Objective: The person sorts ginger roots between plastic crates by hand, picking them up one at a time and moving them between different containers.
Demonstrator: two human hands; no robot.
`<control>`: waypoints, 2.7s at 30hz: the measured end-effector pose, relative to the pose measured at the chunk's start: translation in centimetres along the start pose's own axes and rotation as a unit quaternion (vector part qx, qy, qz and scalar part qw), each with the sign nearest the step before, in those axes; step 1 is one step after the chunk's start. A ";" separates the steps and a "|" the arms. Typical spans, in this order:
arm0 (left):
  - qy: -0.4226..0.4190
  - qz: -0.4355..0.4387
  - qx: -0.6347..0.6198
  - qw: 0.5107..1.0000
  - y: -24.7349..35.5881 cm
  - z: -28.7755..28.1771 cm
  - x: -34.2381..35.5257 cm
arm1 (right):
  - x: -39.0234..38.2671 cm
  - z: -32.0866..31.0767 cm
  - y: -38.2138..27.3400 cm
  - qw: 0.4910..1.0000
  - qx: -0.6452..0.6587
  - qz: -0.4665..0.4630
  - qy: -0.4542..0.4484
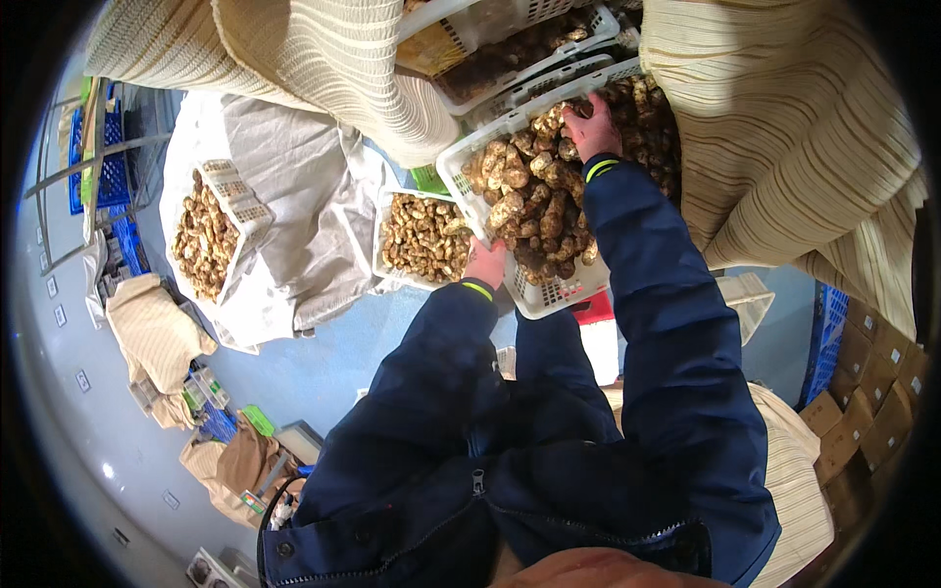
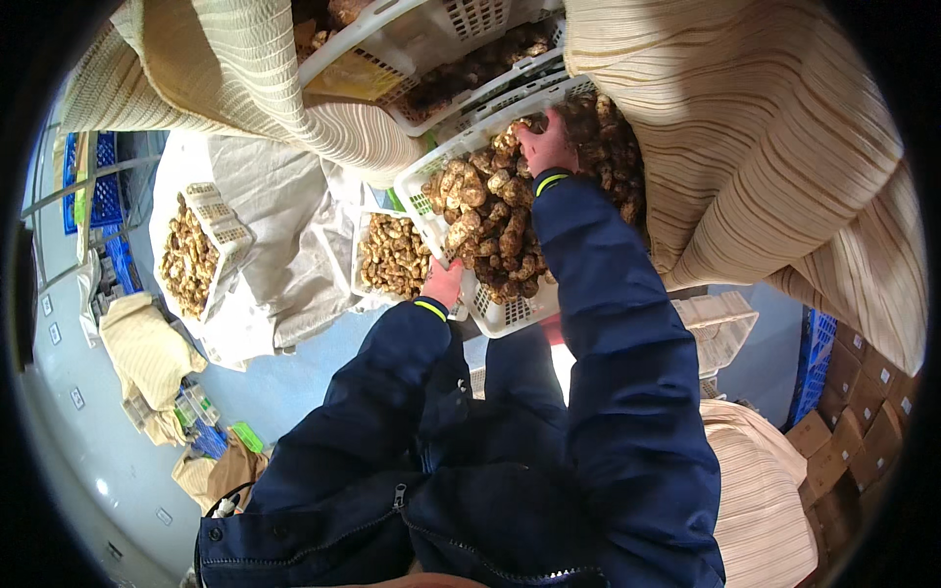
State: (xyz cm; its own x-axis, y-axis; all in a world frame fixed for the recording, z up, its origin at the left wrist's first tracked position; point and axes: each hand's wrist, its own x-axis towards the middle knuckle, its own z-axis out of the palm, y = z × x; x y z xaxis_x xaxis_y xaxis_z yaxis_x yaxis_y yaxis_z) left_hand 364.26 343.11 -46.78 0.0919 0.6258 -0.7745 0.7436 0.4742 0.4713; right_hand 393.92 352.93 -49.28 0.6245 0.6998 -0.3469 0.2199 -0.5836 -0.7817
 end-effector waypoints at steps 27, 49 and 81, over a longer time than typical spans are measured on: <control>-0.162 -0.099 -0.290 0.938 -9.2 -4.1 -9.3 | -10.6 -24.5 9.0 0.932 -0.359 0.016 0.057; -0.138 -0.089 -0.267 0.949 -10.1 -3.4 -10.9 | -11.3 -11.8 7.3 0.946 -0.285 0.150 0.040; -0.175 -0.110 -0.269 0.941 -12.1 -4.1 -10.5 | -10.7 -14.6 5.1 0.888 -0.394 -0.181 0.154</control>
State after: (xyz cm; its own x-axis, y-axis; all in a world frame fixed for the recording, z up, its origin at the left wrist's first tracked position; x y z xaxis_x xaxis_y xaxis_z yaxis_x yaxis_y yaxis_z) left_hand 351.54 333.35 -42.61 0.2566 0.2783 -0.9256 0.3357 0.8724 0.3554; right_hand 399.30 336.45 -42.04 0.5545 0.8253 0.1073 0.8284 -0.5350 -0.1659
